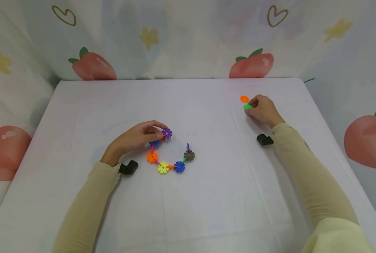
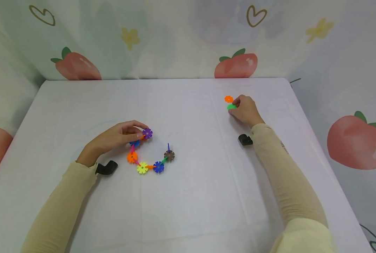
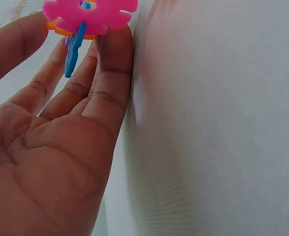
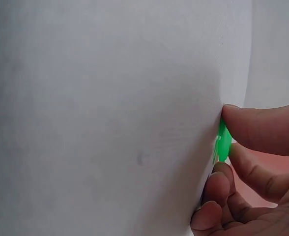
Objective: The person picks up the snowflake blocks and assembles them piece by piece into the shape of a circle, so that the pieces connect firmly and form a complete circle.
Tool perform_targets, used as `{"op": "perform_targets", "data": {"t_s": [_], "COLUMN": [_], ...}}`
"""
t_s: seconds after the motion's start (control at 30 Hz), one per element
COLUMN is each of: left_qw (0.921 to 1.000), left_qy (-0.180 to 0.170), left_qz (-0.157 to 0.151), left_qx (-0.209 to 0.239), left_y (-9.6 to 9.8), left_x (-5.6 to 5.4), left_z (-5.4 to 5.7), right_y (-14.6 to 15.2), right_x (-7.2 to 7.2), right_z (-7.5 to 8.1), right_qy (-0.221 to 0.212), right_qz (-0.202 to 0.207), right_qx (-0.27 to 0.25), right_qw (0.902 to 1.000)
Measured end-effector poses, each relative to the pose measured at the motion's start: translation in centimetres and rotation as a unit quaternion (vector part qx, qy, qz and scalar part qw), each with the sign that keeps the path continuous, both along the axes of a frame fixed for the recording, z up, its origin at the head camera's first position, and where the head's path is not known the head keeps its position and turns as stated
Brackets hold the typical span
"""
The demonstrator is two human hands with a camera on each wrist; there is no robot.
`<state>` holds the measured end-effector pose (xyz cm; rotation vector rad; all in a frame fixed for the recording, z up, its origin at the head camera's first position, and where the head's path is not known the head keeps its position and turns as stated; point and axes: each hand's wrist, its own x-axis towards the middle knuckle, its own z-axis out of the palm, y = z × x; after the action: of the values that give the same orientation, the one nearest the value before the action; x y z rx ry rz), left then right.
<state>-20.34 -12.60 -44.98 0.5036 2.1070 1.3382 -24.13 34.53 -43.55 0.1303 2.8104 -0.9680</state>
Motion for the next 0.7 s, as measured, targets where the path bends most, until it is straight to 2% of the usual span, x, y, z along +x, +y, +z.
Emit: {"op": "perform_targets", "data": {"t_s": [0.33,0.5,0.6,0.7], "left_qw": [1.0000,1.0000,1.0000,1.0000], "left_qy": [0.000,-0.001,-0.002,-0.002], "left_qz": [-0.003,-0.005,-0.005,-0.004], "left_qx": [-0.007,-0.003,-0.002,-0.003], "left_y": [-0.1,0.0,0.0,0.0], "left_x": [-0.1,-0.1,-0.2,-0.2], "left_z": [-0.1,-0.1,0.0,0.0], "right_y": [-0.7,-1.2,-1.5,-2.0], "right_x": [0.3,0.2,0.2,0.4], "right_z": [-0.3,-0.5,-0.5,-0.3], "right_qy": [0.039,0.045,0.047,0.050], "right_qz": [0.015,0.017,0.014,0.015], "right_qx": [-0.021,-0.033,-0.053,-0.104], "right_qw": [0.9989,0.9983,0.9973,0.9932]}}
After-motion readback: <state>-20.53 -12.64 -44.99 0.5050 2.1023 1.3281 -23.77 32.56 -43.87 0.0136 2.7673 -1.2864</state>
